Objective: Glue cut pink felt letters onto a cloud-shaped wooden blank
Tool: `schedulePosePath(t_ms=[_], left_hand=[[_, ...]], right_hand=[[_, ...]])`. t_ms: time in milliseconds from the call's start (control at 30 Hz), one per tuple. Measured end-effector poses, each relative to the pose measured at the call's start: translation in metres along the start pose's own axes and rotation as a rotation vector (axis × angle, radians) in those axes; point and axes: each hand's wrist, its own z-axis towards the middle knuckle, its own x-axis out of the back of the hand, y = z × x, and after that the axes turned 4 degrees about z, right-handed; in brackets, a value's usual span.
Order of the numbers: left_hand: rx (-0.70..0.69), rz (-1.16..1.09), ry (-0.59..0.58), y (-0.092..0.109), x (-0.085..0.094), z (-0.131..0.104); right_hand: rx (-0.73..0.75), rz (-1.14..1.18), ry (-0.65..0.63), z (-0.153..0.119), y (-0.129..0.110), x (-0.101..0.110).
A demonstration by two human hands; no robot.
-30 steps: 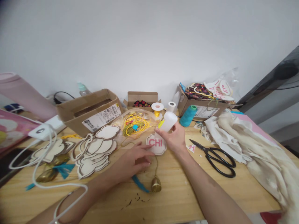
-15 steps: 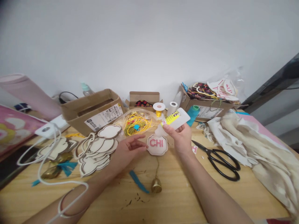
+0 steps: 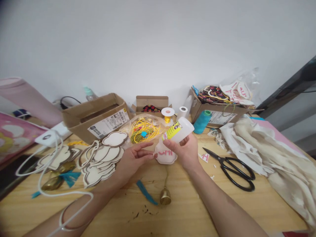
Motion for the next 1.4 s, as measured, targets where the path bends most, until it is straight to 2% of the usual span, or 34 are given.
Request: schedulePosePath(t_ms=[133, 333, 467, 567, 667, 933, 1100, 1400], left_hand=[[0.015, -0.019, 0.004, 0.001, -0.001, 0.0], [-0.025, 0.031, 0.007, 0.0, 0.001, 0.001], [-0.142, 0.208, 0.017, -0.002, 0.003, 0.0], [-0.286, 0.411, -0.039, -0.001, 0.004, -0.002], [-0.387, 0.524, -0.096, 0.001, 0.003, -0.004], [-0.233, 0.639, -0.121, 0.008, 0.001, -0.009], [-0.27, 0.712, -0.092, 0.007, 0.001, -0.012], [-0.238, 0.677, -0.156, 0.009, -0.001, -0.012]], right_hand=[[0.002, -0.014, -0.006, 0.0, 0.003, 0.001], [0.022, -0.007, 0.055, 0.006, 0.004, 0.005], [0.061, -0.159, 0.167, 0.011, -0.002, 0.006], [0.055, -0.271, 0.152, 0.013, -0.002, 0.005], [0.073, -0.347, 0.117, 0.013, 0.006, 0.005], [0.092, -0.406, 0.102, 0.014, 0.015, 0.007], [0.097, -0.429, 0.099, 0.013, 0.013, 0.006], [0.086, -0.389, 0.112, 0.012, 0.009, 0.004]])
